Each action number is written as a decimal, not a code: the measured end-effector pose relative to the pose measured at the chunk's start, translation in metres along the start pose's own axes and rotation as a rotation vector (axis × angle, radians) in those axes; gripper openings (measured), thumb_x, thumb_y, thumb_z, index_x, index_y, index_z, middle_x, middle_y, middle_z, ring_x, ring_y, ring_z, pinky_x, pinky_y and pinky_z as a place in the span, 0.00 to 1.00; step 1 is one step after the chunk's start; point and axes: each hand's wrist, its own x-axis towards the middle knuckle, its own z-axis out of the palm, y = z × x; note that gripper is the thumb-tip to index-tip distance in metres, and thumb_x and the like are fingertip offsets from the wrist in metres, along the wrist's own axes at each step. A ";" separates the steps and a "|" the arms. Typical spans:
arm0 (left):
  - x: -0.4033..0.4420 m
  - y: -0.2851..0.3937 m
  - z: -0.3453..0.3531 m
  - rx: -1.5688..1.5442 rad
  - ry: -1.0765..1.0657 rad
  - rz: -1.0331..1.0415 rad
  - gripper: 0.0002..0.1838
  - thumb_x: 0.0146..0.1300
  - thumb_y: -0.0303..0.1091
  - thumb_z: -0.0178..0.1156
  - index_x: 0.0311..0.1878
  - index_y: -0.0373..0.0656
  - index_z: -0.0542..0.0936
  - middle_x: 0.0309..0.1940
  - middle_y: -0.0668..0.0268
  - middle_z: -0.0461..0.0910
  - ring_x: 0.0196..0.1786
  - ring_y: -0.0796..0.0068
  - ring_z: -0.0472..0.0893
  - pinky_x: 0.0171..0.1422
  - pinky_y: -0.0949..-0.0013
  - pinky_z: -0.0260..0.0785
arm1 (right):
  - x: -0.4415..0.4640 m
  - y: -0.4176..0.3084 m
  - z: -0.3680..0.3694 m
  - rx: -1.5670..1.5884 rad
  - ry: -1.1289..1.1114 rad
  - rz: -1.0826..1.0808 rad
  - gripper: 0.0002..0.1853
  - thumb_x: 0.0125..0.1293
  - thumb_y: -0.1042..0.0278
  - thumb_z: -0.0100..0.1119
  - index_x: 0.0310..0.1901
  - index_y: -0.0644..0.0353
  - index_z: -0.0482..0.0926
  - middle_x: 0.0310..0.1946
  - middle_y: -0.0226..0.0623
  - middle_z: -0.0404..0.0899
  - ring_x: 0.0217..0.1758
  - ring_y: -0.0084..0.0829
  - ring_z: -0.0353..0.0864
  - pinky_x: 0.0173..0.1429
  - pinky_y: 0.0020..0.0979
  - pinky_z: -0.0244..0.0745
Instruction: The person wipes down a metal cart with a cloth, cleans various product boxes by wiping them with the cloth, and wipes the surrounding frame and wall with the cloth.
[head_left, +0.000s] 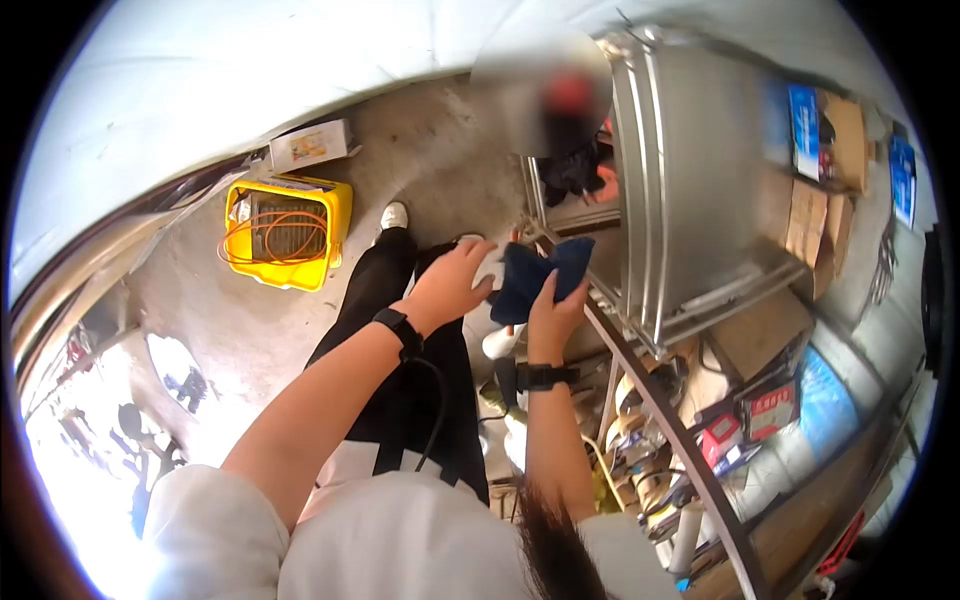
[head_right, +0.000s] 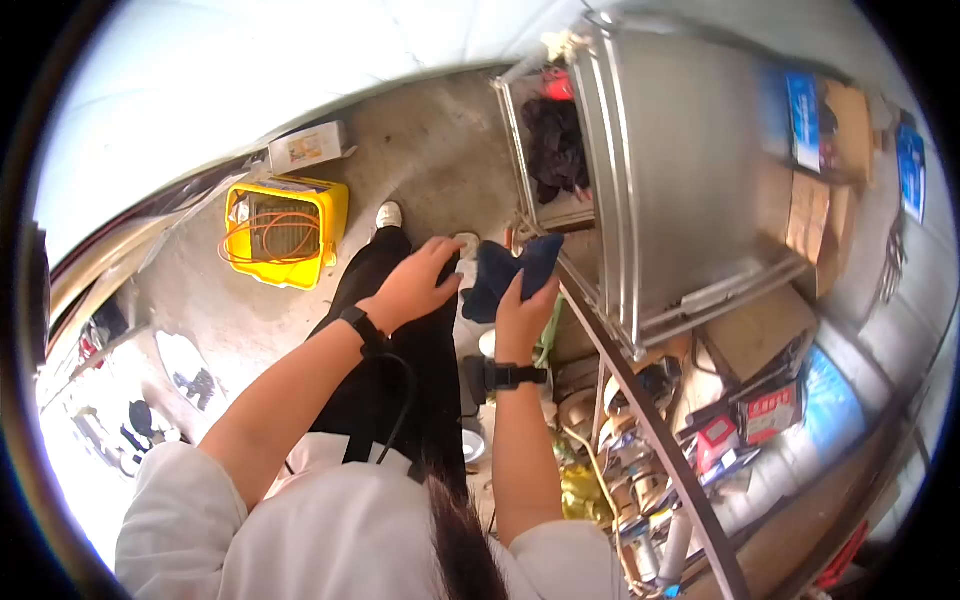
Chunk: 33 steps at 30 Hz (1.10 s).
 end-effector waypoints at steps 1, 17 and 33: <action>-0.003 -0.009 0.004 -0.007 -0.050 -0.033 0.25 0.63 0.37 0.60 0.62 0.42 0.69 0.54 0.51 0.74 0.55 0.47 0.76 0.58 0.56 0.71 | 0.006 -0.002 0.006 0.047 -0.121 0.040 0.18 0.65 0.67 0.59 0.54 0.66 0.74 0.43 0.48 0.80 0.46 0.47 0.80 0.51 0.39 0.73; -0.001 -0.029 0.033 -0.210 0.041 -0.154 0.15 0.66 0.41 0.58 0.48 0.42 0.75 0.39 0.49 0.80 0.45 0.45 0.78 0.46 0.53 0.70 | 0.017 -0.038 -0.014 -0.248 -0.555 0.080 0.28 0.60 0.54 0.67 0.54 0.66 0.74 0.41 0.51 0.83 0.43 0.44 0.84 0.50 0.38 0.76; 0.089 -0.030 -0.003 -0.257 0.611 -0.130 0.11 0.59 0.31 0.62 0.45 0.44 0.77 0.43 0.56 0.80 0.49 0.51 0.77 0.53 0.55 0.68 | 0.094 -0.027 0.014 0.017 -0.275 -0.224 0.23 0.62 0.72 0.64 0.59 0.62 0.72 0.49 0.44 0.73 0.50 0.36 0.76 0.55 0.36 0.73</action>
